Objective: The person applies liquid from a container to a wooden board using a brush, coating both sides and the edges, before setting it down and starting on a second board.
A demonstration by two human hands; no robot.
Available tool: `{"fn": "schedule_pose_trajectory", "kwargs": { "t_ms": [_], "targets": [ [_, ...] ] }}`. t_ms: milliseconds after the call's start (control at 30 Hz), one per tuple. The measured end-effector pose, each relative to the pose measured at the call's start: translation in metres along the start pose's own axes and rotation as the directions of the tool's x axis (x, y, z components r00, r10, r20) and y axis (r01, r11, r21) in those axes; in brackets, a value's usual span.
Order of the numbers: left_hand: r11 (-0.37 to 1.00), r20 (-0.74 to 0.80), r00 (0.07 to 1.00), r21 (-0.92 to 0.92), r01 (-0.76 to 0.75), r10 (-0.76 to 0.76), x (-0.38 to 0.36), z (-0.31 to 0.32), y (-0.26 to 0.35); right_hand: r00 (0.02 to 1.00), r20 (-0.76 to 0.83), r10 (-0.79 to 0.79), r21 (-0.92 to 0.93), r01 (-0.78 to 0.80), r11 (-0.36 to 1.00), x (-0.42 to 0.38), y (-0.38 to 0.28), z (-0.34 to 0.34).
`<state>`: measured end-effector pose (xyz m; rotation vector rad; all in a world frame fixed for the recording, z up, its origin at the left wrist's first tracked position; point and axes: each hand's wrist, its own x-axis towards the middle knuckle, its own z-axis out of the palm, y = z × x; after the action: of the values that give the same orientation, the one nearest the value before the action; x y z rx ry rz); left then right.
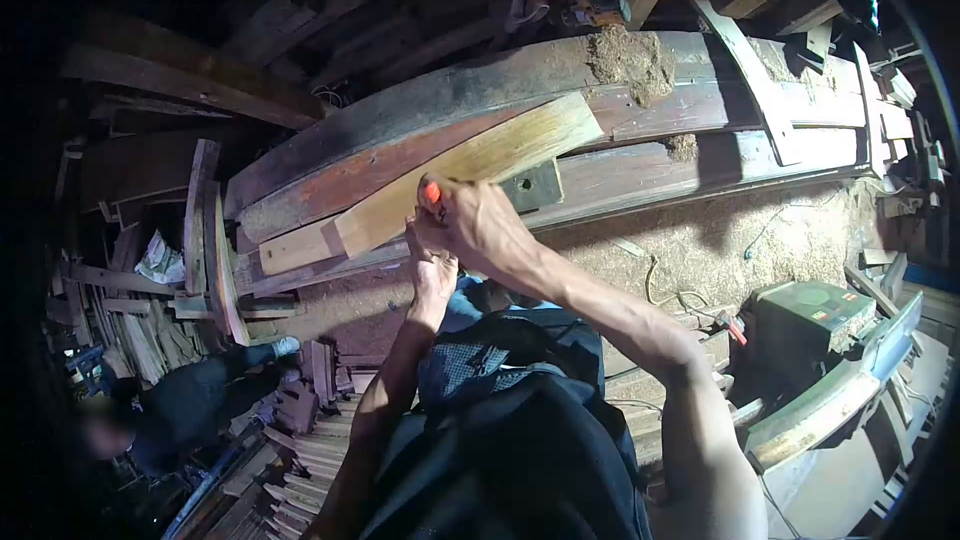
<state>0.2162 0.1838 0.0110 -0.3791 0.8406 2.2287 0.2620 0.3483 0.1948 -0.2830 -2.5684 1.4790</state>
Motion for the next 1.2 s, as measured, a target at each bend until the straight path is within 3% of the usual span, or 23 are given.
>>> {"fn": "schedule_pose_trajectory", "kwargs": {
  "t_ms": [100, 233, 367, 433, 467, 533, 633, 700, 867, 1033, 1067, 1100, 1200],
  "targets": [
    [0.999, -0.073, 0.997, 0.034, 0.006, -0.004, 0.0, -0.007, -0.002, 0.999, -0.036, 0.011, 0.001, -0.011, 1.0, 0.003, 0.003, -0.003],
    [0.996, -0.001, 0.997, -0.046, 0.082, -0.082, 0.004, -0.011, -0.003, 0.998, -0.061, -0.032, -0.017, 0.031, 0.999, 0.006, 0.001, -0.012],
    [0.998, -0.013, 0.999, -0.052, 0.032, -0.033, 0.002, -0.01, -0.001, 0.999, -0.029, -0.046, -0.021, 0.045, 0.999, 0.003, -0.003, -0.008],
    [0.993, 0.023, 1.0, -0.113, 0.023, -0.021, 0.003, -0.009, 0.0, 0.998, 0.053, 0.022, 0.018, -0.023, 1.0, -0.007, -0.009, -0.006],
    [0.99, 0.027, 0.999, -0.142, 0.022, -0.018, 0.004, -0.008, -0.001, 0.998, 0.019, -0.066, 0.028, 0.065, 0.997, -0.01, -0.007, -0.001],
    [0.985, -0.001, 1.0, -0.17, -0.004, 0.004, 0.005, -0.005, 0.0, 0.998, 0.006, -0.069, -0.006, 0.069, 0.998, -0.018, -0.005, 0.006],
    [0.971, 0.152, 0.988, -0.238, 0.006, 0.031, 0.014, -0.027, -0.003, 0.997, -0.013, -0.079, -0.041, 0.078, 0.996, -0.019, -0.008, 0.01],
    [0.984, -0.015, 1.0, -0.18, -0.004, 0.002, 0.005, -0.011, -0.004, 0.999, 0.011, -0.045, -0.046, 0.045, 0.998, -0.021, -0.003, 0.018],
    [0.972, 0.036, 0.999, -0.234, -0.016, 0.025, -0.006, -0.007, 0.0, 0.997, 0.068, -0.039, -0.075, 0.045, 0.996, -0.029, 0.001, 0.03],
    [0.983, 0.061, 0.995, -0.171, -0.067, 0.078, -0.006, -0.001, 0.006, 0.998, 0.012, -0.065, -0.081, 0.065, 0.995, -0.027, 0.0, 0.034],
    [0.986, -0.05, 0.998, -0.155, -0.056, 0.049, -0.005, -0.005, 0.003, 0.996, 0.045, -0.071, -0.103, 0.075, 0.992, -0.026, 0.002, 0.035],
    [0.986, -0.048, 0.998, -0.155, -0.057, 0.05, -0.003, -0.01, 0.003, 0.996, 0.044, -0.073, -0.104, 0.077, 0.992, -0.025, 0.002, 0.034],
    [0.977, 0.096, 0.995, -0.213, 0.007, 0.014, -0.009, -0.014, 0.005, 0.99, 0.025, -0.141, -0.082, 0.142, 0.986, -0.028, -0.002, 0.033]
  ]
}}
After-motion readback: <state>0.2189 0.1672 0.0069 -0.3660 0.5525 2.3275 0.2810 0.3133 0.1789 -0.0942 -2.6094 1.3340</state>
